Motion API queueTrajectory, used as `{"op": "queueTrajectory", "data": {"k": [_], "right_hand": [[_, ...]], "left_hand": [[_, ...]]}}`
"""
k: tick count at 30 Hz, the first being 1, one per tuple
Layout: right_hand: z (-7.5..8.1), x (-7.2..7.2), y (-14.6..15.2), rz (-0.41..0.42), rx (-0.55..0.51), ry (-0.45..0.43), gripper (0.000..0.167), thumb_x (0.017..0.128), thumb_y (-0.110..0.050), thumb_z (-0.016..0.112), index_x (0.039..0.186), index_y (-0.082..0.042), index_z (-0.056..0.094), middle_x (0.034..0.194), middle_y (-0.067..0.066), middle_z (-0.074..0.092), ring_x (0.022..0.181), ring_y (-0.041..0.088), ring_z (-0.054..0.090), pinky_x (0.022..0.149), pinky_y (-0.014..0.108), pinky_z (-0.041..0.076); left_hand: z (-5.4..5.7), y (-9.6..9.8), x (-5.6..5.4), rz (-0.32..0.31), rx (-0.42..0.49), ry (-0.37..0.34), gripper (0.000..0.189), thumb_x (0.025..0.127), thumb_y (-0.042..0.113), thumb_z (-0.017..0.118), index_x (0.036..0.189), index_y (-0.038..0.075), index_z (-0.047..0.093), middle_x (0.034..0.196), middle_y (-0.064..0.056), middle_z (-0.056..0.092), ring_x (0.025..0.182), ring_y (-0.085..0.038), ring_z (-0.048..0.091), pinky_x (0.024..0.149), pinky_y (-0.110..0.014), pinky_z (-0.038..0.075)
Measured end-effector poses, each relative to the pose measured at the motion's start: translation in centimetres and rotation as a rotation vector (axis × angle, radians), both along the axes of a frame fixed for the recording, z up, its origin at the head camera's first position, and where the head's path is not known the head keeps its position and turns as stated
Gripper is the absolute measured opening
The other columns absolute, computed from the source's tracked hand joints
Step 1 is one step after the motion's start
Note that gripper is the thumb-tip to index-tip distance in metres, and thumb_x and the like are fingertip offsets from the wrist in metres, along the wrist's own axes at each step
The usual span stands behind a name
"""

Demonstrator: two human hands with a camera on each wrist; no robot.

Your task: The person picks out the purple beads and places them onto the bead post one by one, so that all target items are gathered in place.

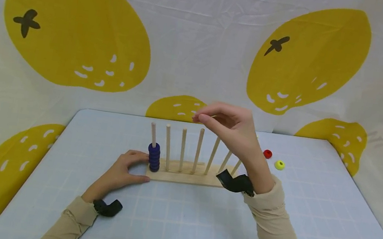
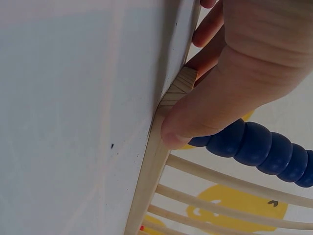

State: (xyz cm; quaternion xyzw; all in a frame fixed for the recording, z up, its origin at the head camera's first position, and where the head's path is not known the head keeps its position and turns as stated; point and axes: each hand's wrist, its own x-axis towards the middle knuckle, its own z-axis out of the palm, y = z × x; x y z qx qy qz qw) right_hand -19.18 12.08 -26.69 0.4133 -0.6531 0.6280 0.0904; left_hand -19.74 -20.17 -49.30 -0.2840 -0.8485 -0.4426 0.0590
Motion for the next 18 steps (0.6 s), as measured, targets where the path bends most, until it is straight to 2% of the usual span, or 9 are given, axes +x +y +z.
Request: {"op": "queueTrajectory", "data": {"k": [6,11,18], "right_hand": [[-0.3,0.7,1.8,-0.062,0.009,0.024,0.009,0.091,0.005,0.067,0.098,0.004,0.072,0.095,0.018,0.071,0.09,0.031,0.067,0.084,0.04,0.056],[-0.5,1.3,3.4,-0.1,-0.022,0.016,0.013,0.089,0.015,0.063,0.097,0.008,0.071,0.094,0.021,0.07,0.09,0.031,0.068,0.085,0.038,0.055],[-1.0,2.0,5.5,-0.139,-0.037,0.013,0.013,0.09,0.016,0.061,0.098,0.011,0.07,0.095,0.023,0.07,0.09,0.031,0.069,0.087,0.037,0.055]], "left_hand": [[0.1,0.1,-0.1,-0.001,-0.007,-0.01,0.058,0.071,0.022,0.091,0.123,0.015,0.069,0.125,-0.001,0.064,0.119,-0.025,0.051,0.101,-0.055,0.039],[0.2,0.1,0.0,0.001,-0.011,-0.02,0.058,0.07,0.023,0.092,0.123,0.016,0.069,0.126,0.0,0.064,0.12,-0.025,0.051,0.102,-0.055,0.039],[0.2,0.1,0.1,0.016,-0.012,-0.037,0.058,0.07,0.023,0.092,0.123,0.015,0.069,0.126,-0.001,0.064,0.12,-0.025,0.05,0.102,-0.055,0.038]]}}
